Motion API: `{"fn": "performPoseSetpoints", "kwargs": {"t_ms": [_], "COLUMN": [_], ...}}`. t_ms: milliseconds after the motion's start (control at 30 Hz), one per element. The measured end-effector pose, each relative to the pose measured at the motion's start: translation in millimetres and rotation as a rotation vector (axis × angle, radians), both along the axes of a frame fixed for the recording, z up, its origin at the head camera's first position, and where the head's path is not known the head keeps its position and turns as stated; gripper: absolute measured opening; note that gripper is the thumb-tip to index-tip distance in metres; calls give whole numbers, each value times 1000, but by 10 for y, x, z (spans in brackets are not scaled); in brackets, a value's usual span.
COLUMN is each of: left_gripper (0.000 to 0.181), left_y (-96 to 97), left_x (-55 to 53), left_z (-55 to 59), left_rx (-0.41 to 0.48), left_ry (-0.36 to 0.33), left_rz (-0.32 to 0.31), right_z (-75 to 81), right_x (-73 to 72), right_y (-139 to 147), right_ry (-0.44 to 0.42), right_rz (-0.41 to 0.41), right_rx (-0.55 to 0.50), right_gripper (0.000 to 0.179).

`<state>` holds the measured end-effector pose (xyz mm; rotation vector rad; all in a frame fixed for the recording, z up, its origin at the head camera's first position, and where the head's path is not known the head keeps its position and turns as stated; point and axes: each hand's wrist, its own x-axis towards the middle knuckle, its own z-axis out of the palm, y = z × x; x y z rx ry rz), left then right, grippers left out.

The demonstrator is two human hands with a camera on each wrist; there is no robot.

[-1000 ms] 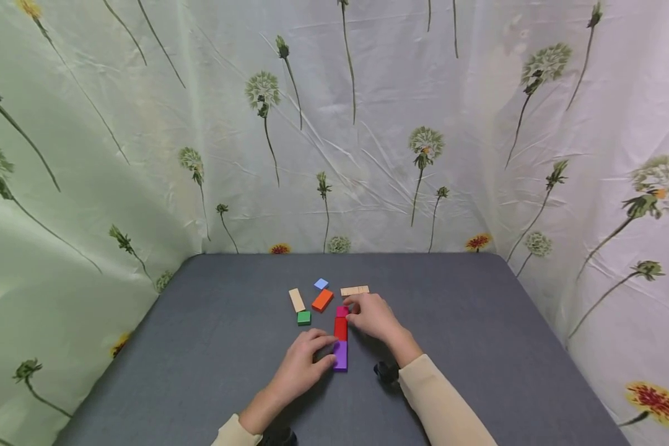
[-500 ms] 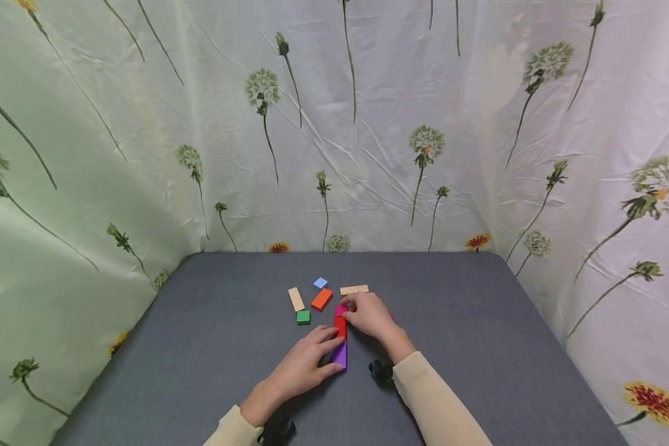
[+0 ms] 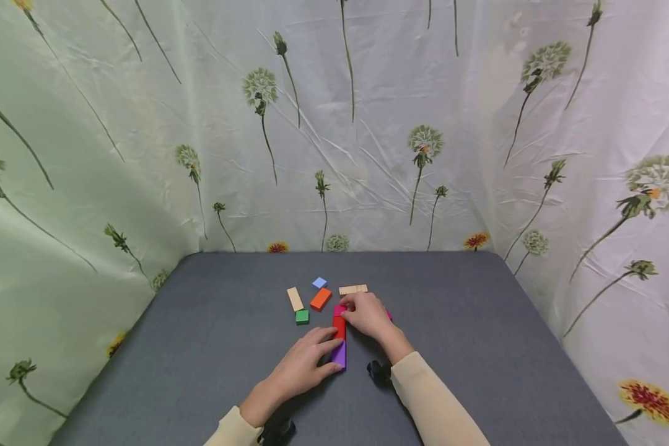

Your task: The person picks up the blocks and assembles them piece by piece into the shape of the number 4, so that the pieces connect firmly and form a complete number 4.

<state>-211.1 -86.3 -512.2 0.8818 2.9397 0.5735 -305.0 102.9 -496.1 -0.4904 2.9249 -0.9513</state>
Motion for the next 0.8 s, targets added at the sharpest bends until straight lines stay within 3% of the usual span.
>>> {"fn": "performPoseSetpoints", "kwargs": {"t_ms": [800], "left_gripper": [57], "left_y": [-4], "left_x": [30], "left_z": [3], "left_rx": [-54], "left_ry": [24], "left_rz": [7], "right_z": [-4], "right_x": [53], "right_y": [-19], "right_ry": [25], "right_rz": [-25], "right_rx": [14], "right_gripper": [20]}}
